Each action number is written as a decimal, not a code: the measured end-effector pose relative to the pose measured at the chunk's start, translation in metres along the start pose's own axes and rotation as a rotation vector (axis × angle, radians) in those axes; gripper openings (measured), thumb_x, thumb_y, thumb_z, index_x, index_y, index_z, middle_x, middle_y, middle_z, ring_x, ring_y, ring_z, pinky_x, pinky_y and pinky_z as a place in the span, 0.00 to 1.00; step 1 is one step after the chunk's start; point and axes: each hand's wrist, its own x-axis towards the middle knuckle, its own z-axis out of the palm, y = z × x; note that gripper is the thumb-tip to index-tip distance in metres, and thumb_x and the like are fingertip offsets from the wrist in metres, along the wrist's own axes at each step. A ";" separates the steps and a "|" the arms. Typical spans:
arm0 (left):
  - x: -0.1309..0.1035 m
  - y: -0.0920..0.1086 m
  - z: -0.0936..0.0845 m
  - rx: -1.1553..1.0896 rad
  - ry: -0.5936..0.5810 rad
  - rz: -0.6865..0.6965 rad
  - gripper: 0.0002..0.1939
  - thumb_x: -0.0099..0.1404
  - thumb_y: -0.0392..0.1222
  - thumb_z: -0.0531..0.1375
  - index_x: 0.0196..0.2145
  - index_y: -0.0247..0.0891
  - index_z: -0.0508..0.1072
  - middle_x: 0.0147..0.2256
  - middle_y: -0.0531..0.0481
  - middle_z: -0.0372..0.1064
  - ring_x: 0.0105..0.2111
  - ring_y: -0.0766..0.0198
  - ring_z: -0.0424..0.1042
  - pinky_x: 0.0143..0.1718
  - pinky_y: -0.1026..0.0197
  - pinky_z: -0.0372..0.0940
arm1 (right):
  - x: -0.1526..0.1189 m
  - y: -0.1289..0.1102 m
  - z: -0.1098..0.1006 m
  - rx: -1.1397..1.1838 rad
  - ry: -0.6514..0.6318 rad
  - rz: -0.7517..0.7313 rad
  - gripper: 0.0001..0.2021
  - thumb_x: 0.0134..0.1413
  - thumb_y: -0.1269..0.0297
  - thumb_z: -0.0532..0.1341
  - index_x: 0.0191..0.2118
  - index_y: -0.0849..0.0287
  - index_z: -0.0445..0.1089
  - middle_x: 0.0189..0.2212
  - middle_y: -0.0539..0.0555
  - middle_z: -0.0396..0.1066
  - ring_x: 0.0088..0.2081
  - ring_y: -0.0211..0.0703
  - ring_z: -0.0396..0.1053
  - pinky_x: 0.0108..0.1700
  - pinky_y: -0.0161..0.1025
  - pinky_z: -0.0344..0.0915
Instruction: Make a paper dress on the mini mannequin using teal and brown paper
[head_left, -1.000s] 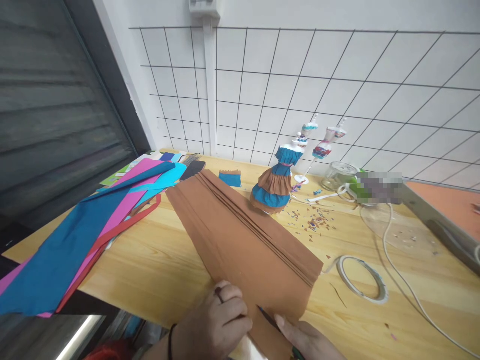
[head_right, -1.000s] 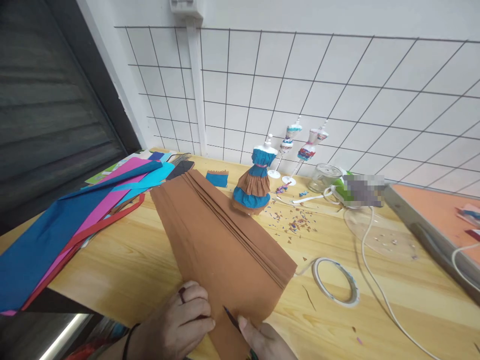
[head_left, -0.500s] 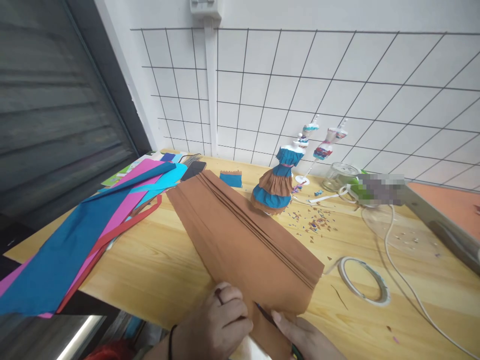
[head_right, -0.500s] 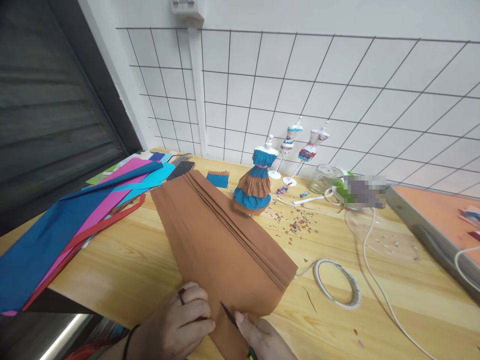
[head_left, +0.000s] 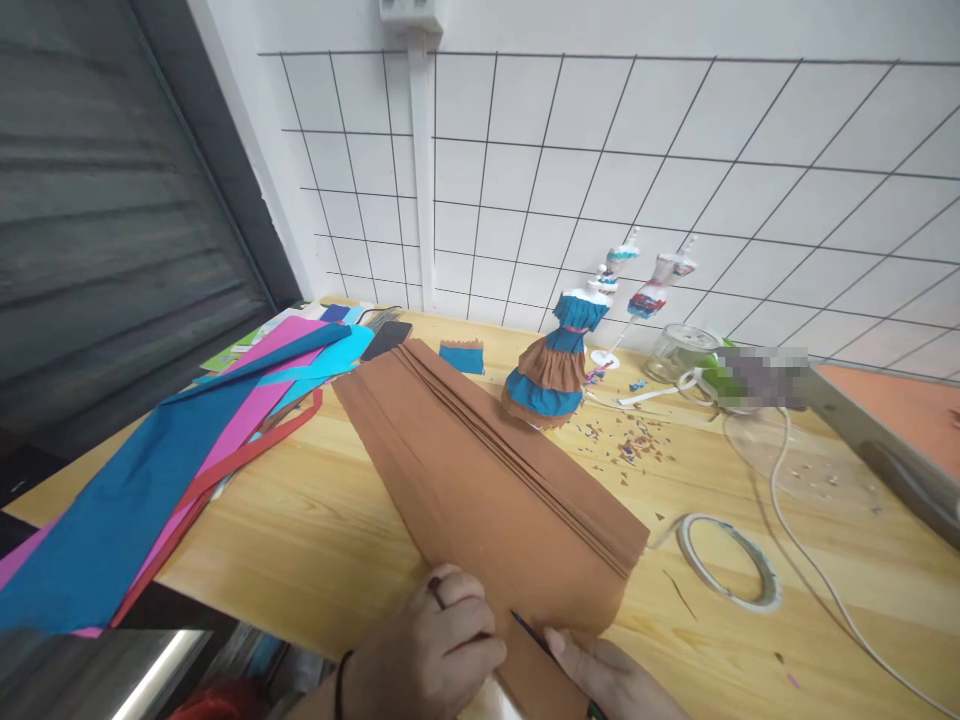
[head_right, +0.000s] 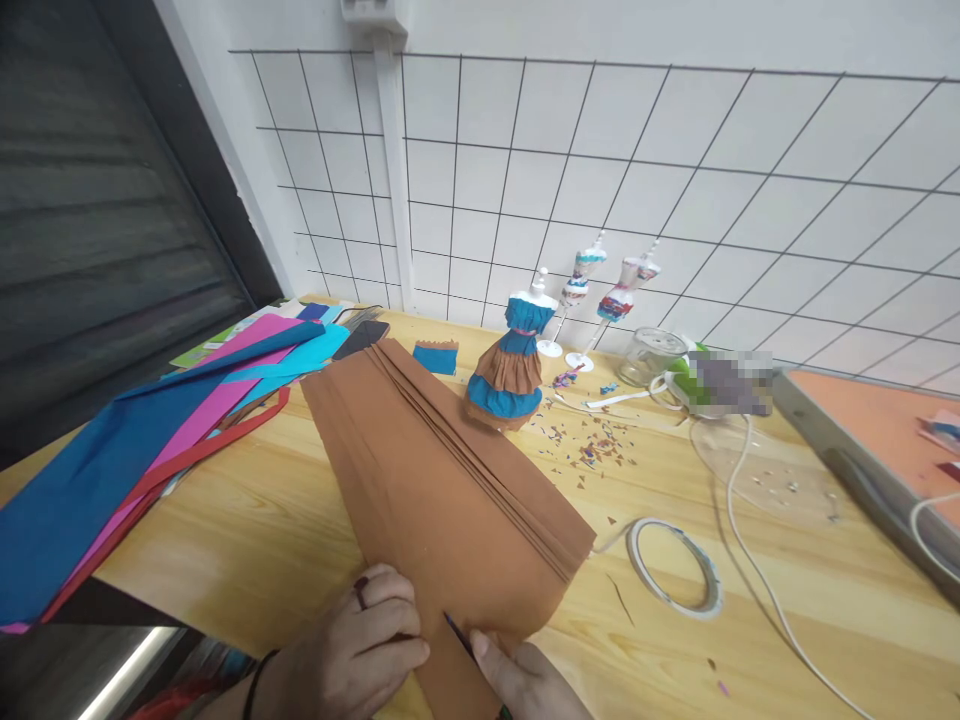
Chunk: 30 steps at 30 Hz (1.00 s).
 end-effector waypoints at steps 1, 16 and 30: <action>0.000 0.000 0.000 -0.001 0.007 -0.001 0.12 0.63 0.29 0.50 0.24 0.36 0.66 0.25 0.51 0.63 0.30 0.65 0.59 0.35 0.60 0.57 | 0.000 -0.001 0.000 -0.024 -0.009 -0.018 0.29 0.51 0.38 0.55 0.48 0.56 0.72 0.49 0.58 0.72 0.58 0.54 0.60 0.61 0.49 0.51; 0.000 0.000 0.000 -0.002 -0.005 0.001 0.12 0.63 0.28 0.49 0.25 0.36 0.66 0.25 0.51 0.63 0.30 0.65 0.59 0.34 0.60 0.57 | 0.008 -0.009 0.006 0.087 -0.040 0.176 0.34 0.49 0.35 0.54 0.51 0.58 0.70 0.48 0.60 0.71 0.33 0.43 0.75 0.32 0.34 0.71; -0.001 0.001 0.000 -0.017 0.032 0.007 0.13 0.63 0.27 0.48 0.27 0.35 0.68 0.25 0.50 0.64 0.31 0.64 0.60 0.35 0.60 0.58 | 0.009 -0.023 0.005 0.058 0.041 0.131 0.28 0.50 0.37 0.54 0.44 0.54 0.74 0.42 0.57 0.75 0.50 0.52 0.69 0.49 0.42 0.67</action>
